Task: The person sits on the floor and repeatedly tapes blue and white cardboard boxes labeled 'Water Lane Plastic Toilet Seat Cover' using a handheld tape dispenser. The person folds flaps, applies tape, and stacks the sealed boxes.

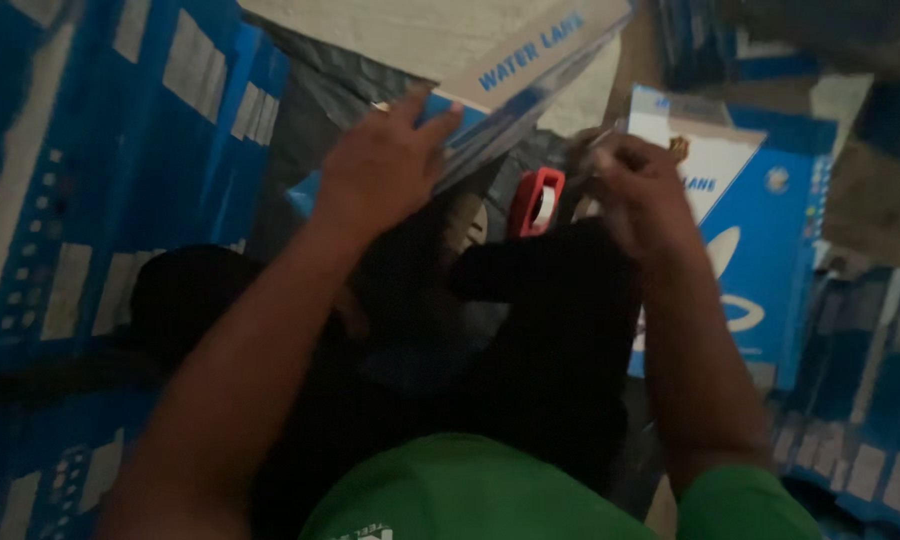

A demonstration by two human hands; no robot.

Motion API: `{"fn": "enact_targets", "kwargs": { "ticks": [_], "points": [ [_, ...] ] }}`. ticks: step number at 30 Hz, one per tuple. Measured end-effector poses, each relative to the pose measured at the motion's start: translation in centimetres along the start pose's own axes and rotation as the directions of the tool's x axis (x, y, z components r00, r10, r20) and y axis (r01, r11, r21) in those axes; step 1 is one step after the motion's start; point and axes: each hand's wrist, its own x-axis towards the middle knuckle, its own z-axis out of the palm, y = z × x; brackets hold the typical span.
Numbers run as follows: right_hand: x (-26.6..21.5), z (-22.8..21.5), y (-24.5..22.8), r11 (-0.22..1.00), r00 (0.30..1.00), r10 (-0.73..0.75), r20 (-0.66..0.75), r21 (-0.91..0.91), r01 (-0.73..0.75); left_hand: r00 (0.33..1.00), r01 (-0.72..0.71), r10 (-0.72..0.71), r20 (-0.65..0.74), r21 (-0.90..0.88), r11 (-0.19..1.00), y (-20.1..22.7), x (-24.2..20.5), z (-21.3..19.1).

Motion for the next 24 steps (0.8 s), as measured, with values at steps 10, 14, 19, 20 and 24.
{"fn": "enact_targets", "kwargs": {
  "ticks": [10,14,19,20,24],
  "points": [
    [4.7,9.1,0.9,0.971,0.979,0.160,-0.124,-0.156,-0.179,0.998,0.001,-0.003,-0.056,-0.030,1.000,0.6,-0.7,-0.5],
    [5.5,9.0,1.7,0.956,0.967,0.170,-0.191,-0.205,-0.209,0.998,0.028,-0.032,-0.048,-0.085,0.996,0.8,-0.5,-0.6],
    [5.8,9.1,2.7,0.952,0.965,0.123,-0.230,-0.247,-0.180,0.998,0.026,-0.029,-0.053,-0.074,0.997,0.6,-0.5,-0.1],
    [5.9,9.2,2.8,0.949,0.960,0.131,-0.248,-0.247,-0.194,0.998,0.028,-0.030,-0.047,-0.058,0.998,0.5,-0.4,-0.1],
    [6.2,9.6,2.6,0.893,0.962,0.043,-0.270,-0.421,-0.158,0.999,0.039,-0.038,0.021,-0.009,0.999,0.8,-0.2,-0.6]
  ]
}}
